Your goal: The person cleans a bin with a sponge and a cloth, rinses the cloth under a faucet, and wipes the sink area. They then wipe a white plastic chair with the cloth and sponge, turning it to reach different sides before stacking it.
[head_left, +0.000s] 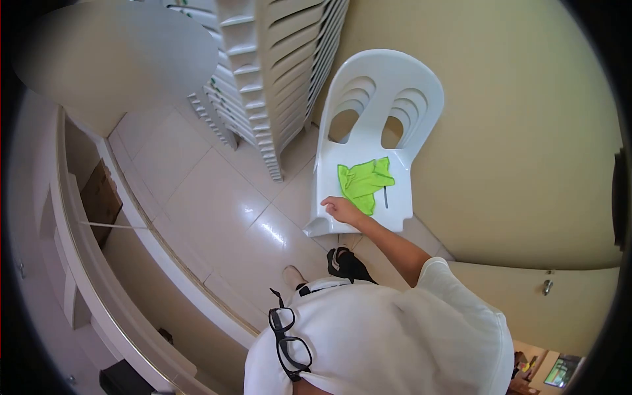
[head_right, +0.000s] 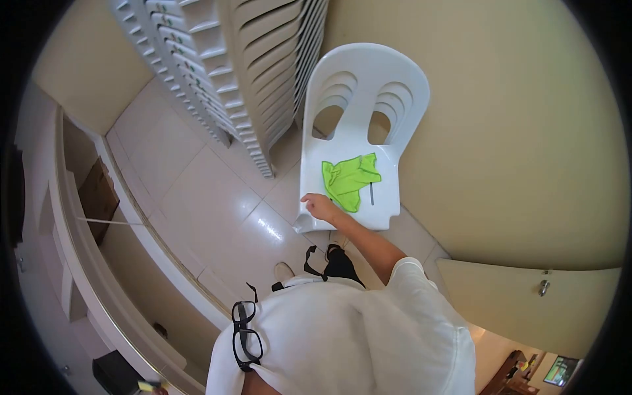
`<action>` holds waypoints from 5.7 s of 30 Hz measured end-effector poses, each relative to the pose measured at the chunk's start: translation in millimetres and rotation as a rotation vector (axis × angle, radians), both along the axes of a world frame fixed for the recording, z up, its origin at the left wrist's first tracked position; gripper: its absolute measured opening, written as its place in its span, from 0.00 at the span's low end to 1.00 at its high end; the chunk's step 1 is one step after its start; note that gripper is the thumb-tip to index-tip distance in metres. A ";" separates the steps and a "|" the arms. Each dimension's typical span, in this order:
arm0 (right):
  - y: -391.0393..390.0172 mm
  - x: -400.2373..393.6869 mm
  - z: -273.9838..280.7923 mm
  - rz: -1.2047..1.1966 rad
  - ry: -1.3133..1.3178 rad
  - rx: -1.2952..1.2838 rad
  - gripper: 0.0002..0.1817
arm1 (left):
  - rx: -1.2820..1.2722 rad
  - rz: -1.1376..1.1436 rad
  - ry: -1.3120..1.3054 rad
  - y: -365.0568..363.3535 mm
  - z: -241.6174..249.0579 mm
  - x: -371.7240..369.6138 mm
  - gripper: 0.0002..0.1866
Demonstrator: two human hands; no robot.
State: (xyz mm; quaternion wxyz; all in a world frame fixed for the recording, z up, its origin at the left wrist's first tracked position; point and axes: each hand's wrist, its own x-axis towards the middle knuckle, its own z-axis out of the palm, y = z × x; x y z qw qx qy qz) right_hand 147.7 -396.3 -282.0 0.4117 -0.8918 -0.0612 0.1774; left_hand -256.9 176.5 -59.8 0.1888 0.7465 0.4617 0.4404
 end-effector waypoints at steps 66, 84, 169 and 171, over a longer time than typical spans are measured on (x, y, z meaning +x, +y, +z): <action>-112.6 285.1 166.2 -0.520 -1.057 -0.419 0.14 | -0.689 -1.681 0.094 -547.4 -80.8 735.9 0.09; -111.6 283.8 147.4 -0.548 -0.976 -0.481 0.14 | -0.707 -1.644 0.059 -550.4 -82.5 734.1 0.10; -278.7 246.4 164.1 -0.898 -1.027 -0.652 0.25 | -1.788 -0.794 0.397 -347.2 -278.1 574.8 0.15; -267.5 251.5 177.1 -0.816 -1.018 -0.650 0.24 | -1.737 -0.810 0.414 -340.0 -280.6 579.9 0.15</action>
